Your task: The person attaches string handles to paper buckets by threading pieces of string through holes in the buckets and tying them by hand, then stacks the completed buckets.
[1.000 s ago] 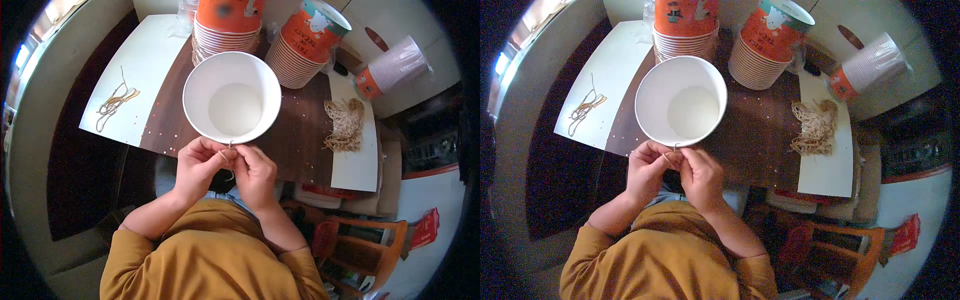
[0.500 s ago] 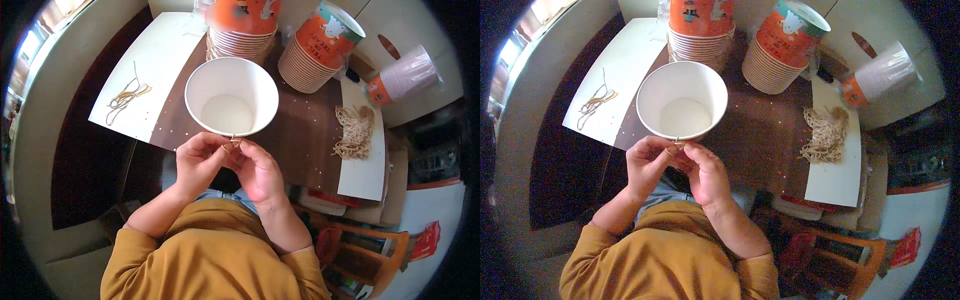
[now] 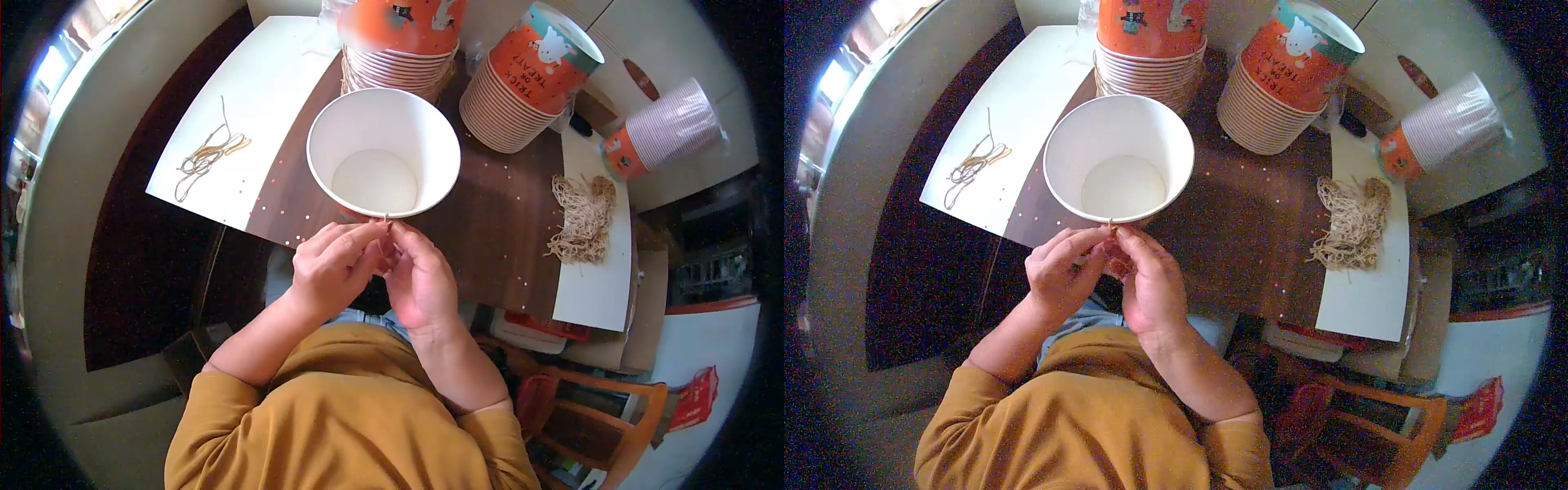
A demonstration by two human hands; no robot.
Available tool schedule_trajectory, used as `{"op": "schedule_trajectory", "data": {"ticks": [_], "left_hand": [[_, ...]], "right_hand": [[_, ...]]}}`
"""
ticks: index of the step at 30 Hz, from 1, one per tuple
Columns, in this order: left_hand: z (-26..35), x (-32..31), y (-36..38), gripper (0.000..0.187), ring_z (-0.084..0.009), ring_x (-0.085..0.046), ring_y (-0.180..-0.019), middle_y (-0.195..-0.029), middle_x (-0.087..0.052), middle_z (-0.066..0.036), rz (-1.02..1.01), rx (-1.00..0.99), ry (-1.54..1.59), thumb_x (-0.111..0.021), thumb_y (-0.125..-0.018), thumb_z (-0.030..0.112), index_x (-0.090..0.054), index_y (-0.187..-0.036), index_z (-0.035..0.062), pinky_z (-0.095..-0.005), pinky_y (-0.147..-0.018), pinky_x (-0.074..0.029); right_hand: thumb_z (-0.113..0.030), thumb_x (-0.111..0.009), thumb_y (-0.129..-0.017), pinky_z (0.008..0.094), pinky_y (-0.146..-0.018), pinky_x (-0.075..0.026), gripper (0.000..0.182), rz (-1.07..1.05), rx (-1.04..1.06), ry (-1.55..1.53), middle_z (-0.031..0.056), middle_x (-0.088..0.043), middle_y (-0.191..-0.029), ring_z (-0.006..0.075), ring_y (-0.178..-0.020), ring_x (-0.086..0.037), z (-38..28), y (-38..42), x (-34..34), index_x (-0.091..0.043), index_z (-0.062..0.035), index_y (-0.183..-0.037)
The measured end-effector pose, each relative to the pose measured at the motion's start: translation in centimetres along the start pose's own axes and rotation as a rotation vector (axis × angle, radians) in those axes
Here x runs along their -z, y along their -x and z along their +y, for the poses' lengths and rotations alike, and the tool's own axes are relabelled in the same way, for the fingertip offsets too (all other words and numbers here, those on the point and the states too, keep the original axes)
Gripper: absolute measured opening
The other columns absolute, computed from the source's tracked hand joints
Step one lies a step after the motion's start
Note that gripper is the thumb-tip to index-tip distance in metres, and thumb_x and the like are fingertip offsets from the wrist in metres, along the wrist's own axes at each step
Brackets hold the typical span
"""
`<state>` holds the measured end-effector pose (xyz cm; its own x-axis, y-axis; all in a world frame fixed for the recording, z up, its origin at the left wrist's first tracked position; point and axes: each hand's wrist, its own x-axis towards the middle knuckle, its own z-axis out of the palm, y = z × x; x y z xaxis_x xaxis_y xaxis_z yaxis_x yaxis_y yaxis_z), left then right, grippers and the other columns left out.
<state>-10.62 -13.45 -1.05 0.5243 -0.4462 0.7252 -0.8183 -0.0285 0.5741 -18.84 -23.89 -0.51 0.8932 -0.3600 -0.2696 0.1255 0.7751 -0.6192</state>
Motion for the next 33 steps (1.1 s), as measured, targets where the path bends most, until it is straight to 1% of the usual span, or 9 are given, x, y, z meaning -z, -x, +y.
{"op": "schedule_trajectory", "data": {"ticks": [8,11,17,20,23,24,27,30,33], "left_hand": [[-0.4,0.6,-1.0,0.032,-0.0211,-0.066,-0.072,-0.088,-0.068,-0.012,-0.055,-0.259,-0.088,-0.071,-0.072,-0.003,-0.065,-0.103,-0.0017,-0.0300,-0.055,-0.047],[-0.9,0.6,-1.1,0.032,-0.0216,-0.066,-0.073,-0.089,-0.067,-0.013,-0.042,-0.290,-0.081,-0.072,-0.070,-0.004,-0.065,-0.101,-0.0027,-0.0308,-0.057,-0.049],[-1.0,0.3,-1.1,0.022,-0.0239,-0.065,-0.071,-0.085,-0.066,-0.012,0.022,-0.246,0.007,-0.070,-0.073,-0.007,-0.065,-0.093,0.0013,-0.0312,-0.061,-0.053],[-0.5,0.8,-0.8,0.017,-0.0234,-0.065,-0.073,-0.084,-0.065,-0.012,0.031,-0.086,0.010,-0.068,-0.075,-0.006,-0.064,-0.090,0.0025,-0.0306,-0.062,-0.053],[-0.2,1.4,-1.2,0.013,-0.0237,-0.064,-0.073,-0.082,-0.064,-0.012,0.017,-0.028,0.032,-0.065,-0.079,-0.005,-0.063,-0.089,0.0024,-0.0301,-0.063,-0.053],[-0.1,1.5,-1.4,0.010,-0.0211,-0.063,-0.072,-0.082,-0.063,-0.011,0.001,0.006,0.056,-0.062,-0.081,-0.005,-0.062,-0.089,0.0012,-0.0292,-0.064,-0.051],[0.0,1.6,-1.6,0.018,-0.0211,-0.063,-0.071,-0.082,-0.064,-0.009,-0.010,0.092,0.108,-0.062,-0.075,-0.009,-0.062,-0.089,0.0025,-0.0298,-0.061,-0.052],[0.6,1.8,-1.9,0.005,-0.0149,-0.059,-0.073,-0.083,-0.059,-0.008,-0.085,0.182,0.172,-0.060,-0.084,-0.003,-0.060,-0.088,-0.0009,-0.0259,-0.067,-0.049],[0.8,1.9,-2.1,0.006,-0.0130,-0.062,-0.074,-0.079,-0.063,-0.005,-0.157,0.359,0.334,-0.061,-0.085,-0.003,-0.061,-0.089,0.0011,-0.0238,-0.064,-0.048]], "right_hand": [[-0.025,-0.056,-0.094,0.0270,-0.080,-0.040,0.024,0.041,0.004,0.011,-0.0017,-0.066,-0.102,0.0083,-0.090,-0.056,0.6,0.0,0.3,-0.066,-0.0097,-0.108],[-0.026,-0.057,-0.094,0.0285,-0.082,-0.040,0.022,0.052,-0.050,-0.033,-0.0014,-0.066,-0.101,0.0092,-0.092,-0.056,0.3,0.1,0.1,-0.065,-0.0106,-0.107],[-0.026,-0.059,-0.093,0.0295,-0.082,-0.042,0.020,-0.037,-0.089,-0.101,0.0002,-0.066,-0.101,0.0107,-0.093,-0.058,0.1,-0.2,0.4,-0.064,-0.0113,-0.105],[-0.022,-0.063,-0.090,0.0283,-0.075,-0.044,0.016,0.058,-0.101,-0.103,-0.0005,-0.068,-0.093,0.0124,-0.086,-0.062,-0.2,-0.1,-0.1,-0.068,-0.0116,-0.101],[-0.021,-0.064,-0.089,0.0279,-0.074,-0.045,0.016,0.019,-0.172,0.019,0.0010,-0.068,-0.092,0.0128,-0.085,-0.062,-0.6,-0.7,1.7,-0.068,-0.0104,-0.101],[-0.021,-0.063,-0.090,0.0276,-0.074,-0.045,0.019,0.016,-0.165,0.077,0.0024,-0.068,-0.092,0.0133,-0.084,-0.062,-1.0,-0.8,1.9,-0.067,-0.0074,-0.103],[-0.020,-0.062,-0.091,0.0267,-0.074,-0.046,0.024,-0.008,-0.126,0.276,0.0051,-0.067,-0.091,0.0142,-0.082,-0.061,-2.0,-0.9,2.3,-0.064,-0.0011,-0.105],[-0.018,-0.063,-0.091,0.0260,-0.075,-0.045,0.023,-0.042,-0.057,0.468,0.0049,-0.066,-0.091,0.0133,-0.083,-0.060,-2.6,-1.3,2.8,-0.064,-0.0003,-0.105],[-0.016,-0.064,-0.090,0.0260,-0.076,-0.045,0.023,-0.042,0.010,0.555,0.0046,-0.066,-0.091,0.0119,-0.082,-0.059,-2.9,-1.5,2.6,-0.064,0.0007,-0.105]]}}
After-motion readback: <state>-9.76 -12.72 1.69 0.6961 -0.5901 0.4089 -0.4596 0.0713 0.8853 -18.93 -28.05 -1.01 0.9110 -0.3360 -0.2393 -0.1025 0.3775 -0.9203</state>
